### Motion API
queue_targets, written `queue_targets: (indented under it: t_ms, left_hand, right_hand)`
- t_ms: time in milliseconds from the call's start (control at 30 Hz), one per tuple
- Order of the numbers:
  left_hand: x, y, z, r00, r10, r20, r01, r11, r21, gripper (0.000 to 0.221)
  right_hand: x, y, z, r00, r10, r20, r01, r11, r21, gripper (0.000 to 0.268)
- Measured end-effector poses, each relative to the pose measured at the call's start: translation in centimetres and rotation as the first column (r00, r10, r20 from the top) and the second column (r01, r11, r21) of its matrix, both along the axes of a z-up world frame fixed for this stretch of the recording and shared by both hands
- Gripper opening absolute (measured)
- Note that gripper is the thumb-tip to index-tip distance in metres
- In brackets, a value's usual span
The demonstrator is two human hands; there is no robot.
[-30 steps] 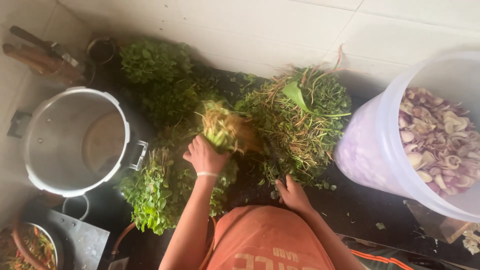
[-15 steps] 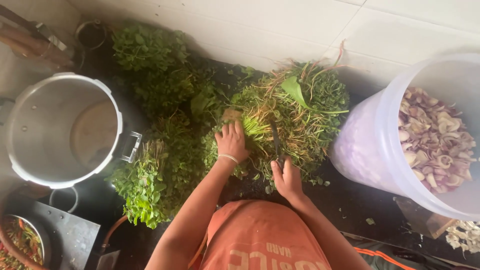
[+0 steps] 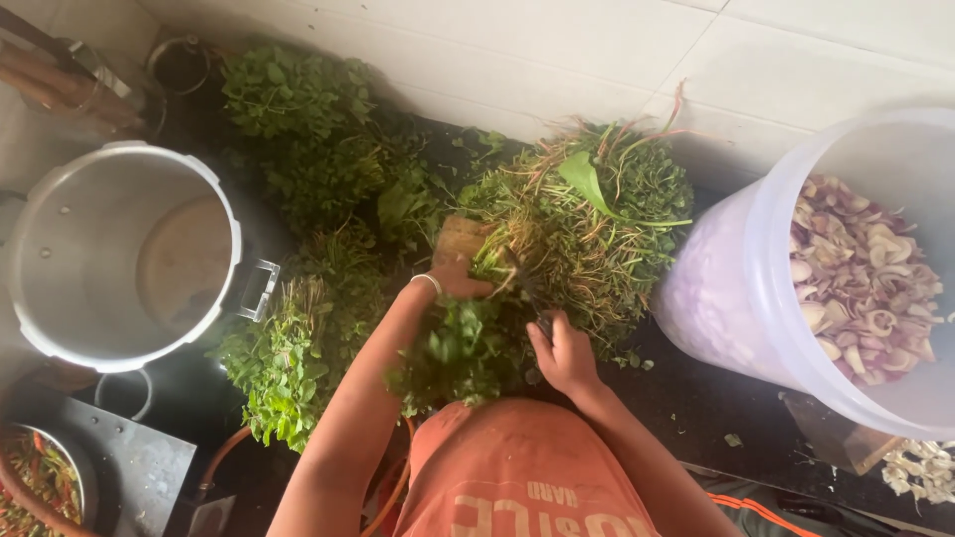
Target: The person is sorting and cutting the roots off bunches of coriander, then placing the cleaned herbs into a plastic bag.
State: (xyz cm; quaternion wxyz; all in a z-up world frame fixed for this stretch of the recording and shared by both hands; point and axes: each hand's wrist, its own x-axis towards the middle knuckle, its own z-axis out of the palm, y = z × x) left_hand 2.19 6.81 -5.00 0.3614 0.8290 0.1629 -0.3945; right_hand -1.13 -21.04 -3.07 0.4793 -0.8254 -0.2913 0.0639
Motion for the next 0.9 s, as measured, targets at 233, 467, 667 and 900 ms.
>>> queue_targets:
  t_ms: [233, 467, 667, 900]
  left_hand:
    - [0.5, 0.7, -3.5, 0.991, -0.105, 0.077, 0.098, 0.991, 0.085, 0.114]
    - [-0.8, -1.8, 3.6, 0.987, -0.113, 0.117, 0.082, 0.967, 0.241, 0.106]
    - [-1.7, -4.4, 6.9, 0.979, -0.102, 0.176, 0.005, 0.879, 0.477, 0.118]
    - [-0.5, -5.0, 5.4, 0.978, -0.168, 0.122, 0.070, 0.819, 0.569, 0.089]
  right_hand:
    - [1.9, 2.1, 0.2, 0.986, 0.105, 0.126, -0.057, 0.940, -0.336, 0.023]
    - [3.3, 3.8, 1.6, 0.983, 0.164, 0.079, -0.087, 0.803, -0.589, 0.027]
    - [2.6, 5.5, 1.8, 0.985, 0.167, 0.049, -0.096, 0.753, -0.651, 0.024]
    - [2.1, 5.3, 1.6, 0.982, 0.158, 0.104, -0.041, 0.716, -0.697, 0.020]
